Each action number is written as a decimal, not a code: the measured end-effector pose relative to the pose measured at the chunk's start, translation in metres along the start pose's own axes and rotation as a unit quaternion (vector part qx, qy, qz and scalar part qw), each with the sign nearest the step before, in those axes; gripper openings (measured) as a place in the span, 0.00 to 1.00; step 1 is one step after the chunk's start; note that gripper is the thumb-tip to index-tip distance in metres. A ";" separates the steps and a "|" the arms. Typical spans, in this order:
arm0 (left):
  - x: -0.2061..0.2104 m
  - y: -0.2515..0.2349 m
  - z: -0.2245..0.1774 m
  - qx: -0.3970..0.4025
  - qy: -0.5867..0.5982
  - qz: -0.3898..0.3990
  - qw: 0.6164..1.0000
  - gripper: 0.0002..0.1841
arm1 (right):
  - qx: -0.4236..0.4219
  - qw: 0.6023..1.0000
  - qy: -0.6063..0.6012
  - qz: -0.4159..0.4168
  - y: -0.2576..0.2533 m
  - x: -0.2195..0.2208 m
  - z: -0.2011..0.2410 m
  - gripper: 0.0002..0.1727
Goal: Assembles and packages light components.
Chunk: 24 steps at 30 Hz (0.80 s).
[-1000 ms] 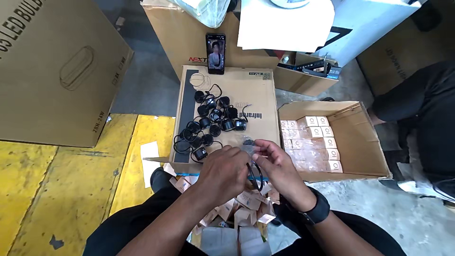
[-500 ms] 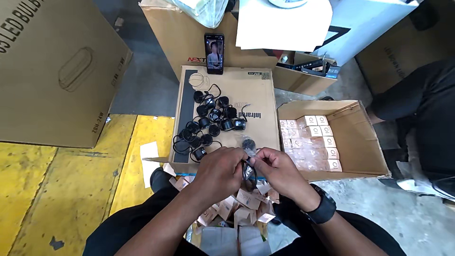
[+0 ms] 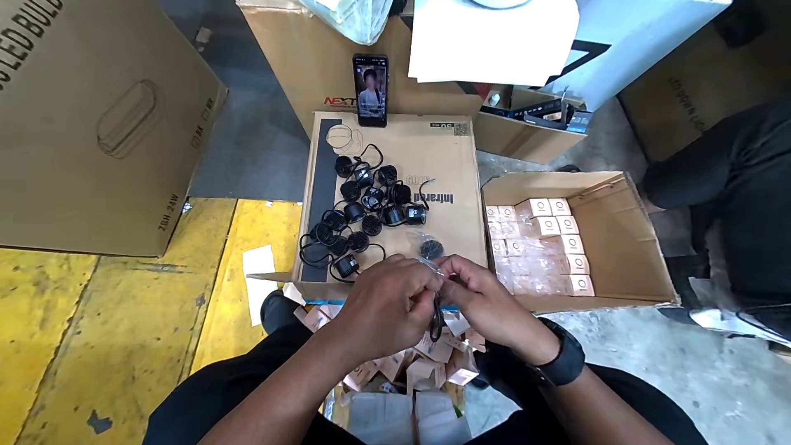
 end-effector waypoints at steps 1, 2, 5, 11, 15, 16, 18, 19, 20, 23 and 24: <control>-0.002 0.001 0.001 -0.001 0.021 -0.014 1.000 0.07 | 0.013 0.998 -0.063 0.013 0.000 0.004 -0.001 0.07; -0.003 0.001 0.002 -0.004 0.043 -0.027 0.999 0.07 | 0.026 0.992 -0.122 0.020 0.000 0.008 -0.003 0.07; -0.007 0.002 0.005 -0.020 0.090 -0.048 0.995 0.06 | 0.015 0.964 -0.257 0.063 0.000 0.020 -0.004 0.09; -0.005 0.002 0.010 -0.046 0.110 -0.057 0.991 0.06 | -0.089 0.958 -0.217 0.164 0.004 0.032 0.014 0.51; 0.007 0.003 0.005 -0.050 0.091 -0.024 0.994 0.07 | -0.087 0.990 -0.100 0.053 0.001 0.032 0.009 0.34; 0.010 0.003 0.003 -0.048 0.089 -0.019 0.995 0.07 | -0.087 0.993 -0.065 0.040 0.001 0.030 0.008 0.27; 0.011 0.004 -0.001 -0.029 0.102 -0.025 0.994 0.08 | -0.091 0.995 -0.023 0.031 0.000 0.026 0.007 0.18; 0.011 0.004 -0.003 -0.015 0.108 -0.032 0.993 0.08 | -0.092 0.995 -0.013 0.025 -0.001 0.023 0.007 0.17; 0.011 0.004 -0.006 -0.001 0.105 -0.041 0.994 0.09 | -0.090 0.996 -0.009 0.013 -0.002 0.018 0.008 0.18; 0.012 0.006 -0.017 0.048 -0.006 -0.063 0.997 0.09 | -0.068 0.996 -0.004 -0.065 -0.009 -0.010 0.004 0.20; 0.017 0.007 -0.021 0.065 -0.047 -0.056 0.995 0.10 | -0.056 0.993 0.003 -0.102 -0.013 -0.023 0.000 0.21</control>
Point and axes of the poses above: each hand's wrist, its own y-axis away from the middle knuckle, its own x-axis out of the palm, z = x × y, the point moved 8 cm from there along -y, towards the middle knuckle, and after that the axes turned 7 degrees about z, right-handed, at the moved point
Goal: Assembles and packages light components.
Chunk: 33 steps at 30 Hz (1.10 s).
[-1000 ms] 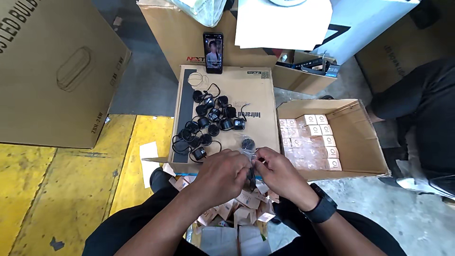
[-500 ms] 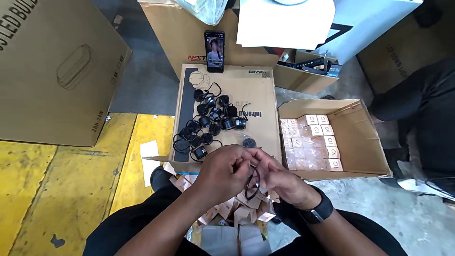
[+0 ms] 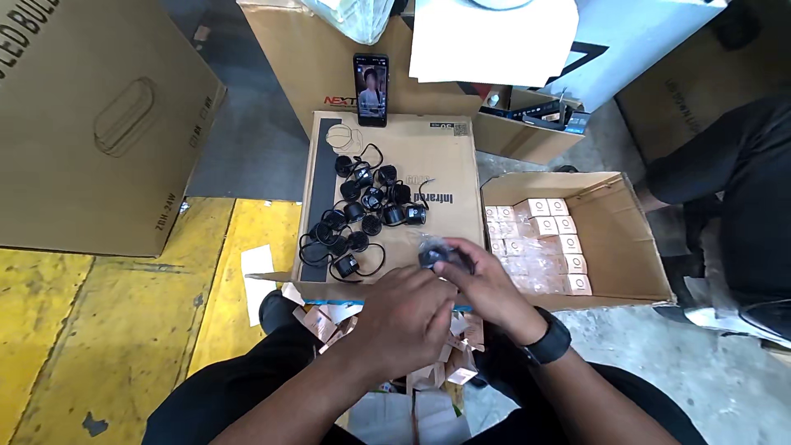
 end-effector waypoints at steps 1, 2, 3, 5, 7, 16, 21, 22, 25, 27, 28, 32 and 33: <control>0.006 0.001 -0.005 0.019 -0.031 0.018 0.999 0.10 | 0.014 0.999 0.014 -0.039 -0.006 -0.013 -0.005 0.21; 0.015 0.003 -0.009 0.033 -0.058 0.051 0.996 0.10 | 0.024 0.996 0.040 -0.076 -0.011 -0.026 -0.010 0.21; 0.026 0.005 -0.012 0.043 -0.083 0.097 0.991 0.10 | 0.034 0.991 0.073 -0.106 -0.018 -0.038 -0.016 0.21; 0.050 0.013 -0.012 0.043 -0.110 0.222 0.968 0.10 | 0.066 0.977 0.147 -0.141 -0.031 -0.055 -0.035 0.22; 0.070 0.024 -0.004 0.019 -0.110 0.332 0.937 0.12 | 0.109 0.960 0.214 -0.146 -0.041 -0.061 -0.061 0.23; 0.076 0.028 0.003 -0.003 -0.126 0.362 0.923 0.14 | 0.114 0.926 0.334 -0.136 -0.047 -0.049 -0.093 0.32; 0.049 0.022 0.030 -0.114 -0.133 0.380 0.908 0.17 | -0.016 0.939 0.284 -0.193 -0.036 -0.053 -0.032 0.22; 0.042 0.020 0.035 -0.143 -0.140 0.382 0.902 0.19 | -0.040 0.939 0.277 -0.199 -0.032 -0.056 -0.021 0.15; 0.027 0.017 0.048 -0.204 -0.174 0.384 0.884 0.23 | -0.042 0.950 0.221 -0.215 -0.018 -0.084 -0.003 0.15; 0.029 0.021 0.052 -0.221 -0.196 0.408 0.864 0.25 | -0.022 0.949 0.149 -0.279 -0.016 -0.124 -0.008 0.19; 0.031 0.023 0.053 -0.226 -0.201 0.424 0.854 0.25 | -0.007 0.941 0.118 -0.318 -0.016 -0.147 -0.016 0.20; 0.039 0.029 0.051 -0.227 -0.193 0.456 0.839 0.27 | 0.153 0.907 0.112 -0.376 -0.005 -0.222 -0.101 0.24; 0.038 0.030 0.051 -0.227 -0.194 0.456 0.839 0.27 | 0.208 0.909 0.155 -0.326 -0.003 -0.229 -0.132 0.24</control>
Point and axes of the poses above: each hand's wrist, its own y-axis away from the middle knuckle, its own x-axis out of the palm, z = x × y, the point moved 8 cm from there along -y, towards the middle knuckle, and after that the axes turned 7 degrees about z, right-handed, at the moved point
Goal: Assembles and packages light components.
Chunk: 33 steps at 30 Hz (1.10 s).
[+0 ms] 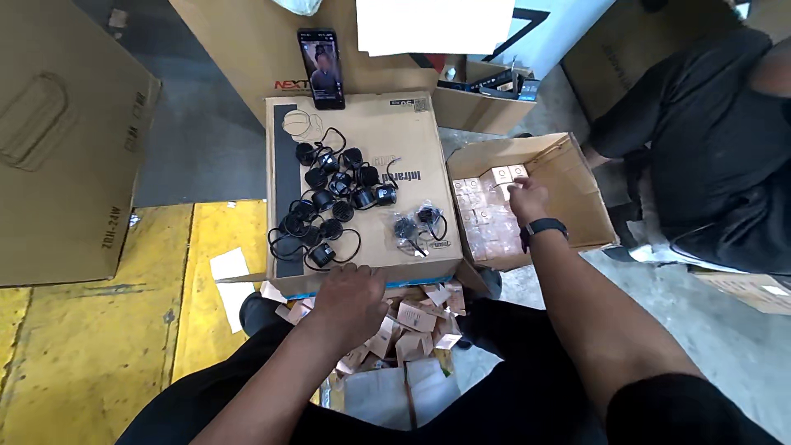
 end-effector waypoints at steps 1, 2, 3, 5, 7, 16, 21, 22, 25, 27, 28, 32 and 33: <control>0.000 0.001 0.001 -0.001 0.000 0.000 1.000 0.27 | 0.017 0.995 0.076 0.062 -0.007 0.012 -0.031 0.22; 0.000 0.001 0.003 -0.005 0.000 0.002 1.000 0.27 | 0.037 0.979 0.153 0.129 -0.011 0.028 -0.062 0.21; 0.000 0.001 0.004 -0.008 0.002 0.006 1.000 0.27 | 0.065 0.953 0.220 0.198 -0.008 0.044 -0.085 0.21; -0.002 0.000 0.006 -0.014 0.011 0.014 1.000 0.27 | 0.113 0.886 0.332 0.304 0.002 0.066 -0.106 0.26; -0.004 -0.001 0.005 -0.010 0.025 0.011 1.000 0.27 | 0.149 0.837 0.403 0.340 0.008 0.075 -0.108 0.32; -0.006 0.001 0.006 -0.004 0.028 0.006 1.000 0.26 | 0.172 0.737 0.465 0.460 0.043 0.105 -0.108 0.34; -0.005 0.002 0.006 -0.010 0.036 0.010 0.999 0.26 | 0.178 0.795 0.444 0.374 0.034 0.089 -0.096 0.36; -0.005 0.002 0.006 -0.010 0.036 0.010 0.999 0.26 | 0.164 0.809 0.442 0.351 0.027 0.087 -0.096 0.35; -0.005 0.002 0.004 -0.006 0.035 0.009 0.999 0.25 | 0.141 0.802 0.452 0.364 0.018 0.094 -0.104 0.34; -0.004 0.001 0.004 -0.003 0.035 0.008 0.999 0.26 | 0.139 0.808 0.439 0.368 0.017 0.099 -0.107 0.33; -0.004 0.001 0.004 -0.003 0.036 0.007 0.999 0.26 | 0.135 0.825 0.423 0.350 0.015 0.096 -0.105 0.31; -0.006 0.003 0.004 0.000 0.040 -0.002 0.999 0.25 | 0.054 0.953 0.264 0.139 0.018 0.047 -0.041 0.18; -0.007 0.003 0.004 0.002 0.040 -0.006 0.999 0.24 | 0.032 0.977 0.190 0.088 0.017 0.035 -0.019 0.18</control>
Point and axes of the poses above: each hand's wrist, its own y-axis away from the middle knuckle, its own x-axis out of the palm, z = x × y, the point moved 8 cm from there along -y, towards the middle knuckle, and after that the axes turned 7 degrees about z, right-handed, at the moved point
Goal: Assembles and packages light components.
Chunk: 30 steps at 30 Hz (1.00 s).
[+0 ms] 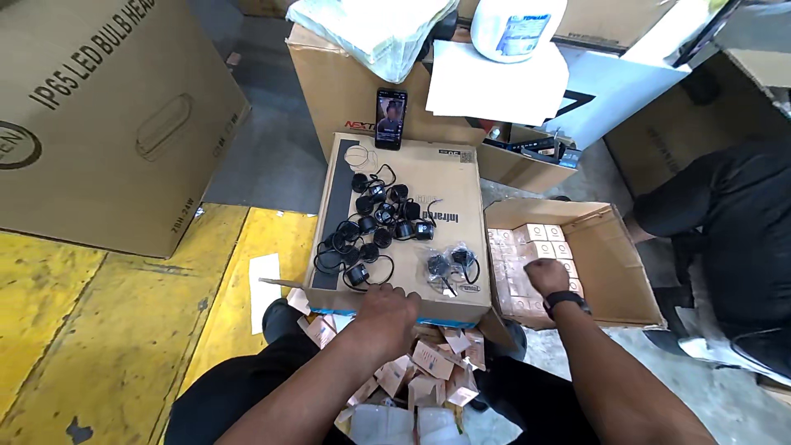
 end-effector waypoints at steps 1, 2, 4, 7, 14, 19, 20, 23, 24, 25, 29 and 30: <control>-0.001 0.000 -0.001 0.004 -0.002 -0.008 1.000 0.24 | -0.019 0.995 -0.086 -0.038 0.003 -0.017 0.018 0.17; -0.004 0.001 -0.002 0.012 -0.005 -0.026 1.000 0.23 | -0.041 0.981 -0.179 -0.065 0.008 -0.030 0.037 0.15; -0.013 0.002 -0.006 0.030 -0.009 -0.080 0.996 0.23 | -0.098 0.929 -0.350 -0.070 0.026 -0.049 0.074 0.15; -0.030 0.009 -0.008 0.053 0.021 -0.183 0.982 0.21 | -0.164 0.866 -0.471 0.018 0.082 -0.054 0.126 0.23; -0.057 0.039 -0.011 0.143 0.131 -0.497 0.846 0.19 | -0.184 0.810 -0.533 0.161 0.152 0.010 0.152 0.07; -0.059 0.034 -0.016 0.128 0.083 -0.524 0.838 0.25 | -0.231 0.848 -0.443 0.177 0.175 0.027 0.171 0.07; -0.057 0.030 -0.016 0.122 0.061 -0.512 0.848 0.22 | -0.240 0.852 -0.430 0.179 0.178 0.027 0.174 0.07; -0.050 0.021 -0.013 0.104 0.039 -0.478 0.871 0.11 | -0.249 0.843 -0.432 0.204 0.181 0.032 0.178 0.10; -0.049 0.020 -0.011 0.093 0.050 -0.473 0.875 0.11 | -0.251 0.833 -0.439 0.223 0.181 0.035 0.179 0.15; -0.049 0.021 -0.008 0.079 0.071 -0.471 0.876 0.12 | -0.255 0.826 -0.440 0.244 0.181 0.037 0.180 0.21; -0.057 0.028 0.002 0.052 0.101 -0.489 0.865 0.12 | -0.269 0.852 -0.371 0.253 0.184 0.046 0.182 0.33; -0.059 0.029 0.000 0.061 0.073 -0.499 0.862 0.12 | -0.272 0.860 -0.350 0.253 0.185 0.048 0.182 0.32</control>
Point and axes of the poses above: each hand's wrist, its own y-axis away from the middle knuckle, its own x-axis out of the palm, z = x × y, the point moved 8 cm from there along -y, towards the middle knuckle, and after that the axes turned 7 degrees about z, right-handed, at the moved point
